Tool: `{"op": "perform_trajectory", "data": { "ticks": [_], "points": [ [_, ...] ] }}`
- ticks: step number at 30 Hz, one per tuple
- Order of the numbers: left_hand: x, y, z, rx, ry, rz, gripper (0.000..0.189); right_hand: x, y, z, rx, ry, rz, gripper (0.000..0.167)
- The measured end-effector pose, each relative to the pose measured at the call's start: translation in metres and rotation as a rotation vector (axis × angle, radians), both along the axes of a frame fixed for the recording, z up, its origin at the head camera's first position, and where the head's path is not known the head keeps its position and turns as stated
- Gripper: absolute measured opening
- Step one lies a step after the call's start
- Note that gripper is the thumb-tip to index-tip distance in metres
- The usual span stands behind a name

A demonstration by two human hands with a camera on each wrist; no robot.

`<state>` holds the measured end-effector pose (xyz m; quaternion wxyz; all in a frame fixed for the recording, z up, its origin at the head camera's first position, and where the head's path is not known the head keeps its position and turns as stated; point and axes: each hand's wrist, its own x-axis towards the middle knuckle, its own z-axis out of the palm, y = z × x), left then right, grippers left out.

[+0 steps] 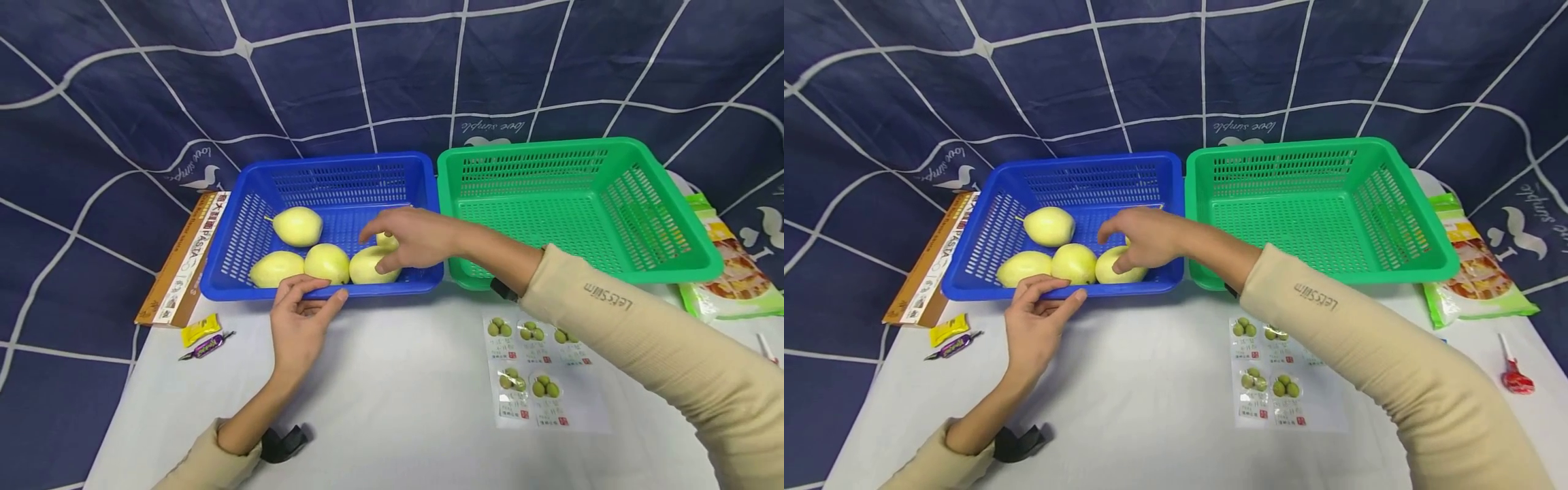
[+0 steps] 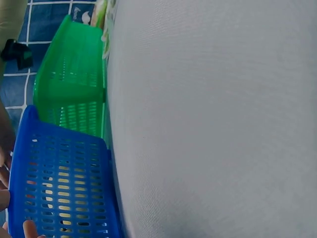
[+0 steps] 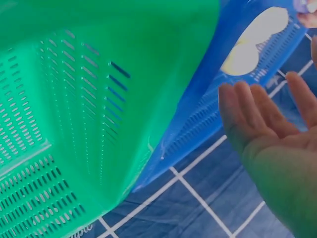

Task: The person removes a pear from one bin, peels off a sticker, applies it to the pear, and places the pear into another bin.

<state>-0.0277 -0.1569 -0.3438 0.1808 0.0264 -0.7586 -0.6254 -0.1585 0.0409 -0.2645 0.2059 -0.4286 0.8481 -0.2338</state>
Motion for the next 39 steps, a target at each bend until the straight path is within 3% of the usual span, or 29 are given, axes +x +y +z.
{"op": "perform_trajectory", "data": {
  "ticks": [3,9,14,20,28,35,39],
  "points": [
    [-0.001,-0.002,-0.004,-0.005,0.003,0.005,0.027,-0.006,-0.006,-0.004,0.020,-0.036,0.038,0.047],
    [0.001,-0.002,-0.007,-0.019,0.089,-0.006,0.026,-0.017,-0.017,-0.009,0.073,-0.092,0.083,0.053],
    [-0.002,-0.012,-0.025,-0.014,0.124,0.049,0.021,-0.025,-0.026,-0.014,0.133,-0.129,0.103,0.055],
    [-0.004,-0.021,-0.030,0.017,0.190,0.105,0.017,-0.028,-0.033,-0.015,0.194,-0.154,0.112,0.055],
    [-0.004,-0.023,-0.030,0.045,0.160,0.102,0.016,-0.030,-0.046,-0.014,0.313,-0.180,0.179,0.054],
    [-0.004,-0.025,-0.031,0.027,0.154,0.083,0.017,-0.031,-0.062,-0.008,0.460,-0.257,0.105,0.060],
    [-0.005,-0.025,-0.031,0.041,0.160,0.066,0.017,-0.032,-0.066,-0.011,0.514,-0.223,0.089,0.067]
  ]
}}
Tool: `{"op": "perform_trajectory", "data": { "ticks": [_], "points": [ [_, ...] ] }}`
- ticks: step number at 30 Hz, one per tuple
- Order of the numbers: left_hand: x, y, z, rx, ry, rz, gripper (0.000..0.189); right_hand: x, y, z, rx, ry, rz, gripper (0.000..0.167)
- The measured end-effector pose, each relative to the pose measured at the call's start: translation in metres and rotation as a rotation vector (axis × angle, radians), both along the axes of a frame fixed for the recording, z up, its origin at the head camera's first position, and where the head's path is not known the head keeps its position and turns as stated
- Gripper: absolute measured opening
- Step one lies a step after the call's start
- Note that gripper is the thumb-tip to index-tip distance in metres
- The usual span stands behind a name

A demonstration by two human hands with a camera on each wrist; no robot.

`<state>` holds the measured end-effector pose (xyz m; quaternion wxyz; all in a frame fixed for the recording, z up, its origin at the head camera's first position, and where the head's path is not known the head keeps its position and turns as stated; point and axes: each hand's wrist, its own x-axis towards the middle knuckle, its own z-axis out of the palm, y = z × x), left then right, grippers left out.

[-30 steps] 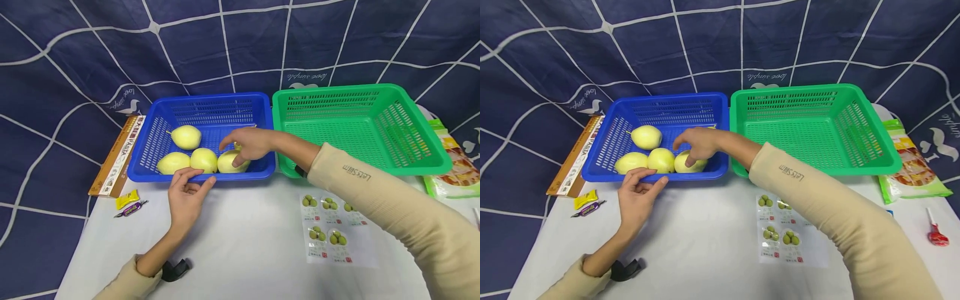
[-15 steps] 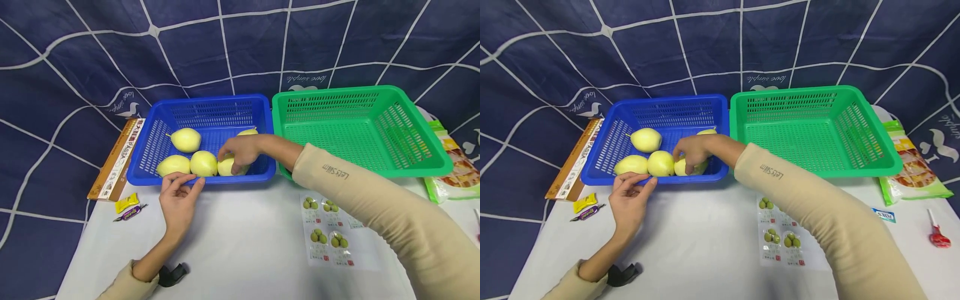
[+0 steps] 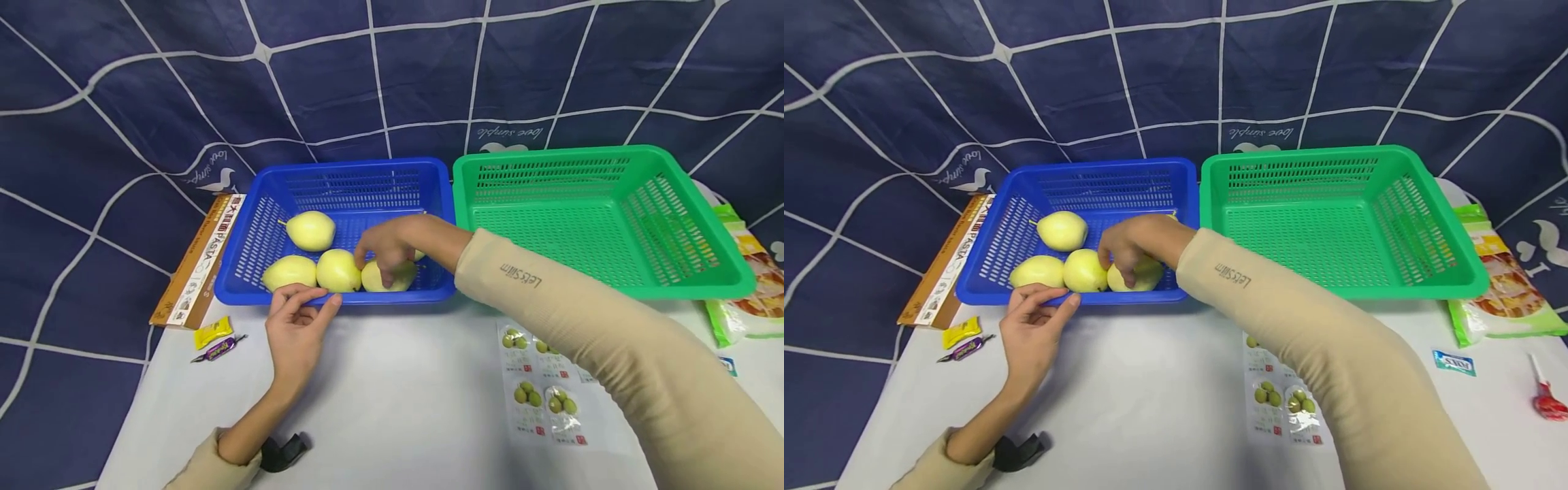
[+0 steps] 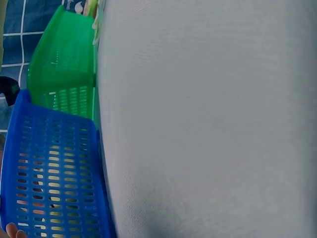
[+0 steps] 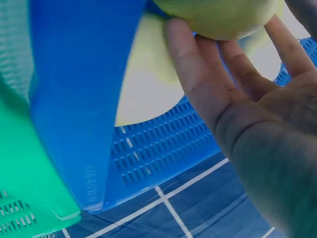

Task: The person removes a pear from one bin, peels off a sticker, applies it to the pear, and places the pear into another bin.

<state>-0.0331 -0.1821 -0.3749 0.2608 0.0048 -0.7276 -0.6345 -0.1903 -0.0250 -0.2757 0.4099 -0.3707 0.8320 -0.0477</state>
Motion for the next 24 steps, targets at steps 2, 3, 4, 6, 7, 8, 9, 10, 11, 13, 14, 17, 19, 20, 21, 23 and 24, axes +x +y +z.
{"op": "perform_trajectory", "data": {
  "ticks": [2,3,4,6,7,8,9,10,11,13,14,17,19,20,21,23,24],
  "points": [
    [0.000,0.001,0.000,0.002,-0.001,-0.006,0.017,-0.001,0.000,-0.002,-0.003,0.007,0.007,0.068],
    [0.000,0.001,0.001,0.002,-0.003,-0.006,0.017,-0.002,0.000,-0.004,-0.007,0.017,0.023,0.068],
    [0.000,0.001,0.001,-0.001,-0.005,-0.006,0.016,-0.002,0.000,-0.005,-0.010,0.026,0.040,0.068],
    [0.000,0.001,0.001,-0.011,-0.011,-0.001,0.017,-0.003,-0.001,-0.007,-0.016,0.042,0.071,0.067],
    [0.000,0.000,0.001,-0.016,-0.016,0.002,0.017,-0.004,-0.002,-0.007,-0.015,0.053,0.092,0.066],
    [0.001,0.000,0.001,-0.019,-0.021,0.004,0.017,-0.004,-0.003,-0.007,-0.010,0.068,0.113,0.065],
    [0.001,0.000,0.000,-0.024,-0.026,0.007,0.018,-0.004,-0.004,-0.007,-0.001,0.081,0.129,0.065],
    [0.001,0.000,0.000,-0.026,-0.030,0.008,0.018,-0.003,-0.005,-0.006,0.006,0.087,0.138,0.064],
    [0.001,-0.001,-0.001,-0.027,-0.033,0.008,0.018,-0.003,-0.006,-0.006,0.012,0.091,0.144,0.064],
    [0.001,0.000,-0.001,-0.028,-0.036,0.006,0.018,-0.003,-0.007,-0.004,0.020,0.091,0.148,0.062],
    [0.001,0.000,-0.001,-0.027,-0.035,0.004,0.018,-0.002,-0.006,-0.004,0.021,0.086,0.142,0.062],
    [0.000,0.000,-0.001,-0.033,-0.028,0.001,0.018,-0.003,-0.003,-0.003,0.003,0.080,0.139,0.061],
    [0.000,0.000,-0.001,-0.036,-0.025,0.002,0.018,-0.004,0.000,-0.002,-0.025,0.074,0.145,0.059],
    [0.000,-0.001,-0.001,-0.038,-0.023,0.002,0.017,-0.004,0.001,-0.001,-0.041,0.077,0.155,0.058],
    [0.000,-0.001,-0.001,-0.043,-0.022,0.005,0.018,-0.005,0.003,-0.001,-0.058,0.082,0.166,0.058],
    [0.000,-0.001,-0.001,-0.045,-0.019,0.007,0.017,-0.005,0.005,0.001,-0.094,0.080,0.171,0.057],
    [0.000,-0.002,0.000,-0.043,-0.018,0.008,0.017,-0.005,0.006,0.003,-0.115,0.082,0.174,0.057]
  ]
}}
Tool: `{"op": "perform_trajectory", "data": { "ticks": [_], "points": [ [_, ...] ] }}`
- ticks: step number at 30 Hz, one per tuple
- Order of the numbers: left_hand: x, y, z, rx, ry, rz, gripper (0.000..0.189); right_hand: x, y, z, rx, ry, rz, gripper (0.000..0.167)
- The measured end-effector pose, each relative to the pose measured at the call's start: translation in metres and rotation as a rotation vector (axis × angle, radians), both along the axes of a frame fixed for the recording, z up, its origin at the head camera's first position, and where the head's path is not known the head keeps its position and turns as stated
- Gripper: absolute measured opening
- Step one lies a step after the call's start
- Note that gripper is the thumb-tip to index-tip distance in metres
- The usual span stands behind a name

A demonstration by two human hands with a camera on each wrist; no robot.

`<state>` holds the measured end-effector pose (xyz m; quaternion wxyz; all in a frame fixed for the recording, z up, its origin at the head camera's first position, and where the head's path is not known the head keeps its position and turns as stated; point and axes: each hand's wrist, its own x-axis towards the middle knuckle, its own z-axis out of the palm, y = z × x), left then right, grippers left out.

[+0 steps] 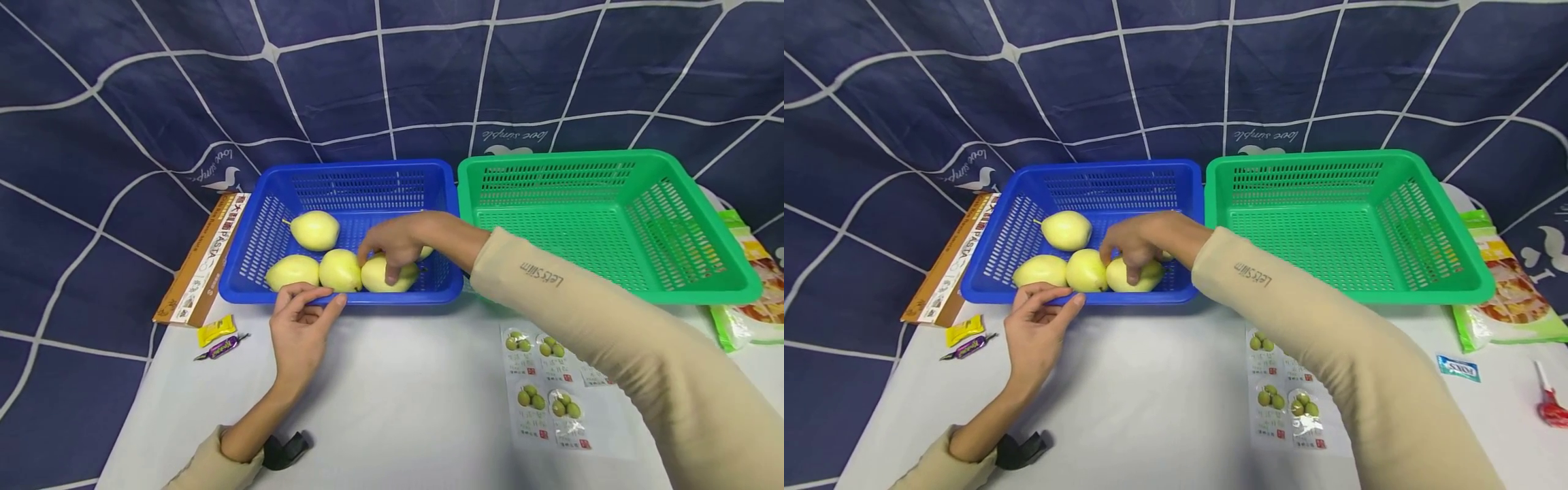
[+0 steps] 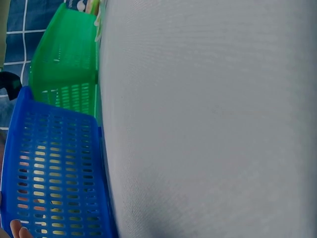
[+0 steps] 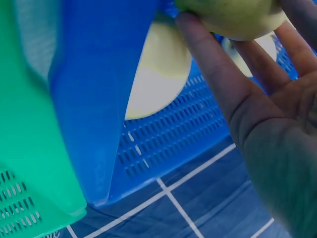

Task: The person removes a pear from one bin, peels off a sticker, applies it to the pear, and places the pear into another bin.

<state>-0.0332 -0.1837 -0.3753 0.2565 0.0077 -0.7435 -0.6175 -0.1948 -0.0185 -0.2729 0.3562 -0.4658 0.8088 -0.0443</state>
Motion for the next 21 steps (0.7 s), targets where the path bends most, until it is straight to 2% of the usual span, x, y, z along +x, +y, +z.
{"op": "perform_trajectory", "data": {
  "ticks": [6,13,18,21],
  "points": [
    [0.000,0.000,0.000,-0.001,-0.006,0.003,0.017,0.005,0.012,0.012,-0.154,0.016,-0.001,0.053],
    [-0.001,0.000,-0.002,0.010,-0.002,0.004,0.018,0.017,0.035,0.027,-0.356,0.005,-0.046,0.052],
    [-0.001,0.001,-0.002,0.008,-0.002,0.003,0.018,0.033,0.061,0.030,-0.513,-0.030,-0.080,0.053],
    [-0.001,0.000,-0.002,-0.001,-0.003,0.006,0.019,0.045,0.076,0.030,-0.572,-0.062,-0.116,0.054]
  ]
}}
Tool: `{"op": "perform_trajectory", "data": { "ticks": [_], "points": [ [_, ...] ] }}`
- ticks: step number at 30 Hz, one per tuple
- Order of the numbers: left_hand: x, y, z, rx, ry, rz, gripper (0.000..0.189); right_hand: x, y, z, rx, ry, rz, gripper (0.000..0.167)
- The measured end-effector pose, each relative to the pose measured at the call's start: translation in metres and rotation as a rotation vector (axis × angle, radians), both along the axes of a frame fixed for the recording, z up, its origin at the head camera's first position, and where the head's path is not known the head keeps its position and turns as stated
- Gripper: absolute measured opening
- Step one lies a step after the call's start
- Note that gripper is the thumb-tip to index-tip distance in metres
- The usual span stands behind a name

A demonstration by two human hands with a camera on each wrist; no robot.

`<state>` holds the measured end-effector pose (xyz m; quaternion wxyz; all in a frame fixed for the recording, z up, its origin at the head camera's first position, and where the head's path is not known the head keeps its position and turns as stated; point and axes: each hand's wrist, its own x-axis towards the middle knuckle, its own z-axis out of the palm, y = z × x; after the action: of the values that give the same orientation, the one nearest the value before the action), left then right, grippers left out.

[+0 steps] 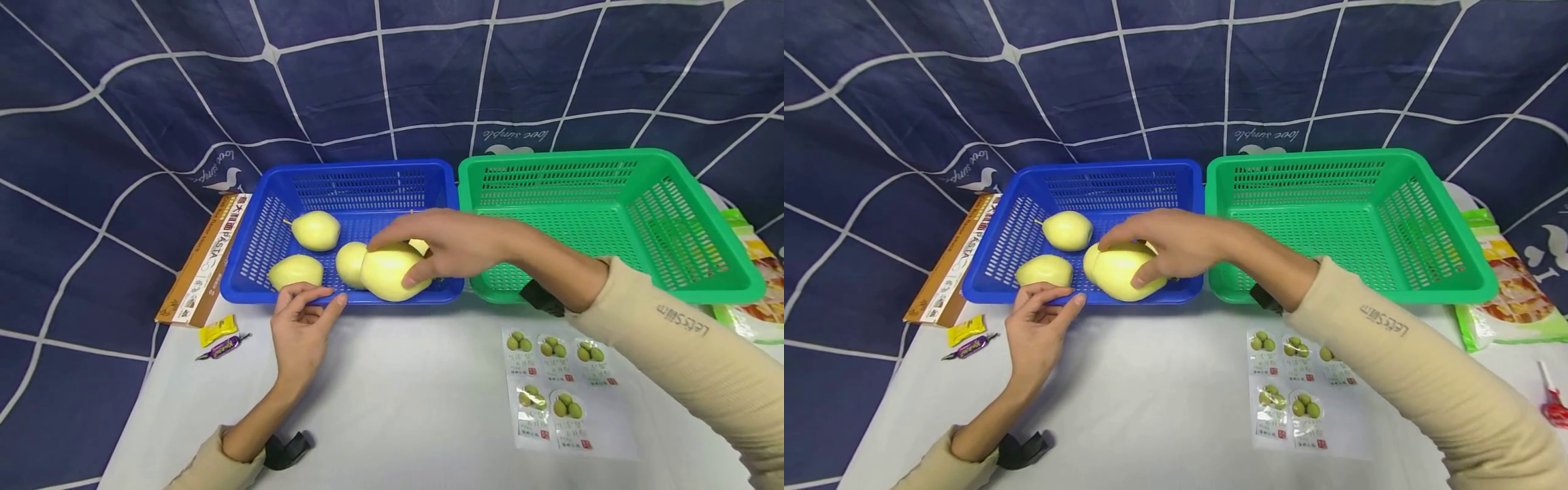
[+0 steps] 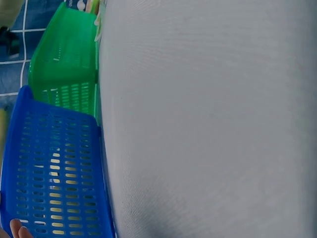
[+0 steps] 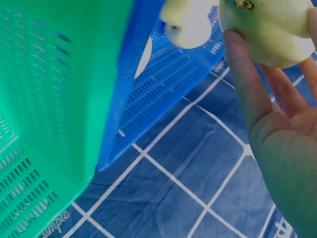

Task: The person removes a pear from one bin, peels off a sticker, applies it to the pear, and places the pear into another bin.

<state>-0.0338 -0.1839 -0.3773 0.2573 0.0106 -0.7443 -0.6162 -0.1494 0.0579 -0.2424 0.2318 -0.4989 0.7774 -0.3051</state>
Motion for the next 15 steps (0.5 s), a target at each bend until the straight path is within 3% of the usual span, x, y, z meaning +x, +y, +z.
{"op": "perform_trajectory", "data": {
  "ticks": [7,15],
  "points": [
    [0.001,0.000,0.001,0.000,0.001,-0.006,0.016,0.035,0.032,-0.011,-0.071,0.001,-0.074,0.062],
    [0.001,0.000,0.001,-0.001,-0.001,-0.010,0.016,0.072,0.060,-0.039,-0.071,0.019,-0.131,0.056]
  ]
}}
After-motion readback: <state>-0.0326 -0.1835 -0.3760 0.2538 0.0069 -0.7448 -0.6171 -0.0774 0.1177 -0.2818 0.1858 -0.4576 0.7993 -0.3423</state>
